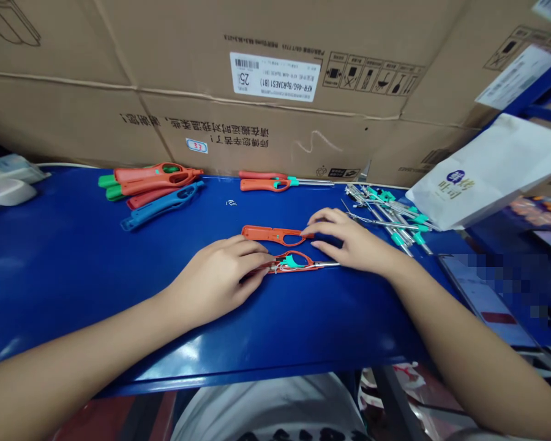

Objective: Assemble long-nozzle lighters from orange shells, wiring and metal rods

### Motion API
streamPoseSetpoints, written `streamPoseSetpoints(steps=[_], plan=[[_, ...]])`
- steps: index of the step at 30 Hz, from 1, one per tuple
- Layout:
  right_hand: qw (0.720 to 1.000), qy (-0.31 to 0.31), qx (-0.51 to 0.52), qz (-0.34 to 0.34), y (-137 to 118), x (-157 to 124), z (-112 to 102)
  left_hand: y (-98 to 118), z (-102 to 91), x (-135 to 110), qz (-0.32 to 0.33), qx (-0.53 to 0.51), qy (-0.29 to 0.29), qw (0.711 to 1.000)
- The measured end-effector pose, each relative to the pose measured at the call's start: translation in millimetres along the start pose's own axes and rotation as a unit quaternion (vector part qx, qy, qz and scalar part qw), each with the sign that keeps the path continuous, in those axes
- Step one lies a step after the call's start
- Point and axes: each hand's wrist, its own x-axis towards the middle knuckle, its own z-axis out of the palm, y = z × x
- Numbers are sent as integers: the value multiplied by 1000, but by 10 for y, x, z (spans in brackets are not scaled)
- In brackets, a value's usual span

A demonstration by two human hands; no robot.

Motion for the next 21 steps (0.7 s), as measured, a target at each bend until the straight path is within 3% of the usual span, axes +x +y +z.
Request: streamPoseSetpoints(steps=[3,8,12,17,21], plan=[[999,-14,30,-8,-45,17,76,-26,-2,7,-12,0,0,1000],[998,-14,45,31,-11,-2,27,-76,-3,28,-30,6,17,999],[989,35,105,95,-80,8,10,-93,-26,46,-33,19,49,998],[920,65,329,203,-222,36,27,-147,-53,55,1,52,86,995],[893,27,391,222,-256,22,-22,-198,-60,53,23,20,69,997]])
